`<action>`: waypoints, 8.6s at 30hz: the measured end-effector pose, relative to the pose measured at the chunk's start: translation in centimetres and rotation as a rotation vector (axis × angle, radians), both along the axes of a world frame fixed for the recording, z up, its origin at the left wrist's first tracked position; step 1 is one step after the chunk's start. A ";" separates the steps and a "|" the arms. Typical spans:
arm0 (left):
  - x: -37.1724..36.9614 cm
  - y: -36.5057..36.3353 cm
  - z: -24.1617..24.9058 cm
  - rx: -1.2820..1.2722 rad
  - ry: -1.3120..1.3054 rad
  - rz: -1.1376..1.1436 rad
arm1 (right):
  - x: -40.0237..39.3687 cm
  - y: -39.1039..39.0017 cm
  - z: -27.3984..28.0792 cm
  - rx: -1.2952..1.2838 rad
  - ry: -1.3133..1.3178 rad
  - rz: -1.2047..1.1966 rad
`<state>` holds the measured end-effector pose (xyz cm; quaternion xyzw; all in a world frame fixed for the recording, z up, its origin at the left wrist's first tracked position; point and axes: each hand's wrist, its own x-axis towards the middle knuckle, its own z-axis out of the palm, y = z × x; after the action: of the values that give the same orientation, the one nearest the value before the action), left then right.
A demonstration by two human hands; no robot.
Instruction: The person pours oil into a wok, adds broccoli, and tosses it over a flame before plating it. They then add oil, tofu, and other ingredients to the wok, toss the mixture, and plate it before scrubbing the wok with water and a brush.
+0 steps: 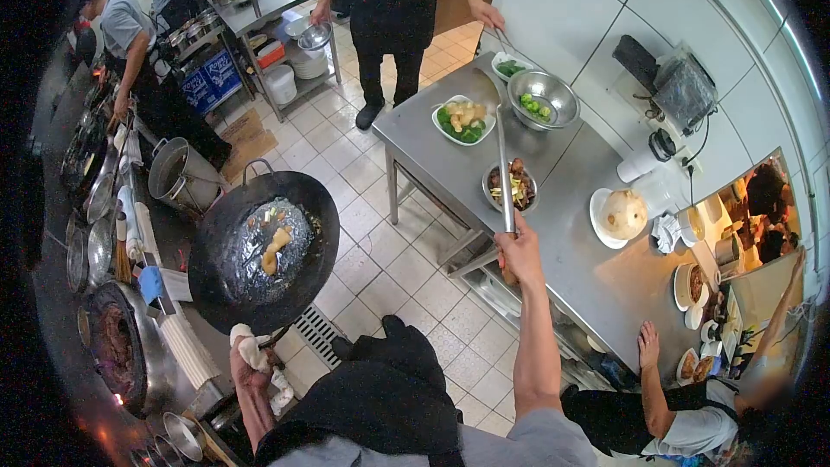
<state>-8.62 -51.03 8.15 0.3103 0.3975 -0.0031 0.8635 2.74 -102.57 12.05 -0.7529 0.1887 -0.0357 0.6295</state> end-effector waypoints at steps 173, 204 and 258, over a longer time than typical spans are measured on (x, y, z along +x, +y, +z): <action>0.7 1.7 0.6 0.340 0.039 -0.130 | -3.2 18.3 -4.1 0.260 0.548 0.718; -2.7 2.2 0.0 0.012 0.037 -0.041 | -9.1 10.4 5.2 0.919 0.260 0.248; -1.6 -4.1 -0.9 0.531 -0.012 -0.061 | -9.0 23.9 -1.5 0.585 0.537 0.591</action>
<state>-10.21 -55.09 7.22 0.5379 0.3699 0.0769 0.7536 -6.22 -78.65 10.55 -0.5486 0.1249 0.3939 0.7269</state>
